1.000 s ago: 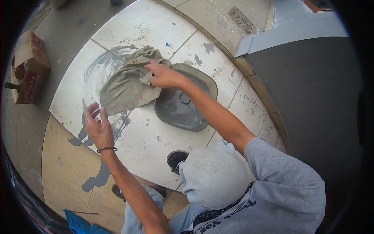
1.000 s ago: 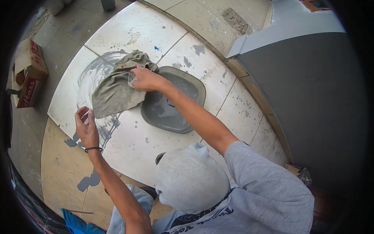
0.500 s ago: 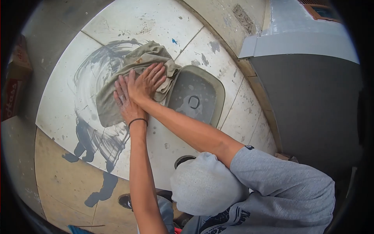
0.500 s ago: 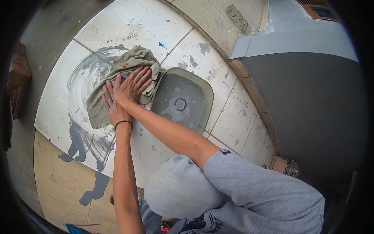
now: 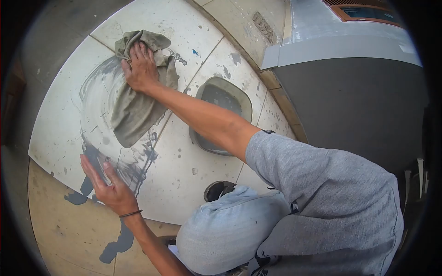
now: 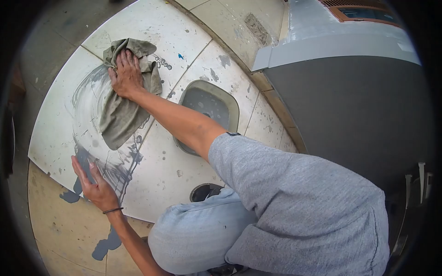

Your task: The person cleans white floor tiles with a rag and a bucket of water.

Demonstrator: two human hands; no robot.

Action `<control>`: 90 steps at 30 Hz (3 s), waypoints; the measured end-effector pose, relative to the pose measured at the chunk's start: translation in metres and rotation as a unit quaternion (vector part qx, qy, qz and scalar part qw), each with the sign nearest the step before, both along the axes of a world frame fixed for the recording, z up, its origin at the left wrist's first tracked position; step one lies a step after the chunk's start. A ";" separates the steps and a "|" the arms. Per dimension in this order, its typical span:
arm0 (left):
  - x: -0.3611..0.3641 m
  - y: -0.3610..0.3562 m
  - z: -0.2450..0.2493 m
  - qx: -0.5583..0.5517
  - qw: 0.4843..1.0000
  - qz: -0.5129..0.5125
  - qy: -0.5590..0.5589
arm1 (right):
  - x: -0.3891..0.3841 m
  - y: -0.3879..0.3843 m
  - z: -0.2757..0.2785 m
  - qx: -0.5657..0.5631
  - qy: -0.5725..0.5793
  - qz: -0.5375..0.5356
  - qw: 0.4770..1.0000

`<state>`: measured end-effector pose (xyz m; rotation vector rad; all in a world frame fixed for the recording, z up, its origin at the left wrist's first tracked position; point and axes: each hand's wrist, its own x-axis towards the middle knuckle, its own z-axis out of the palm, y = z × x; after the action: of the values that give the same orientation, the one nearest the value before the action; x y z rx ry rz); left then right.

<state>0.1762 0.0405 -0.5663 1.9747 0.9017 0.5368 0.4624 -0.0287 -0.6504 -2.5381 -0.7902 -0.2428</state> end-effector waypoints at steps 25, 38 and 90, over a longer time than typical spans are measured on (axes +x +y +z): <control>-0.211 0.027 0.146 0.013 0.971 -0.084 0.223 | -0.129 -0.069 0.031 0.005 0.106 0.121 0.987; -0.309 -0.070 0.155 -0.153 0.945 0.184 0.222 | -0.099 0.108 -0.021 0.021 0.009 0.359 0.933; -0.361 -0.083 0.148 -0.202 0.912 0.174 0.311 | -0.183 0.086 -0.012 0.079 -0.104 0.420 0.898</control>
<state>-0.1850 -0.0428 -0.4186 1.6127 1.6340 -0.1195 0.2791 0.0575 -0.6620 -1.8172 -1.7715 -0.2666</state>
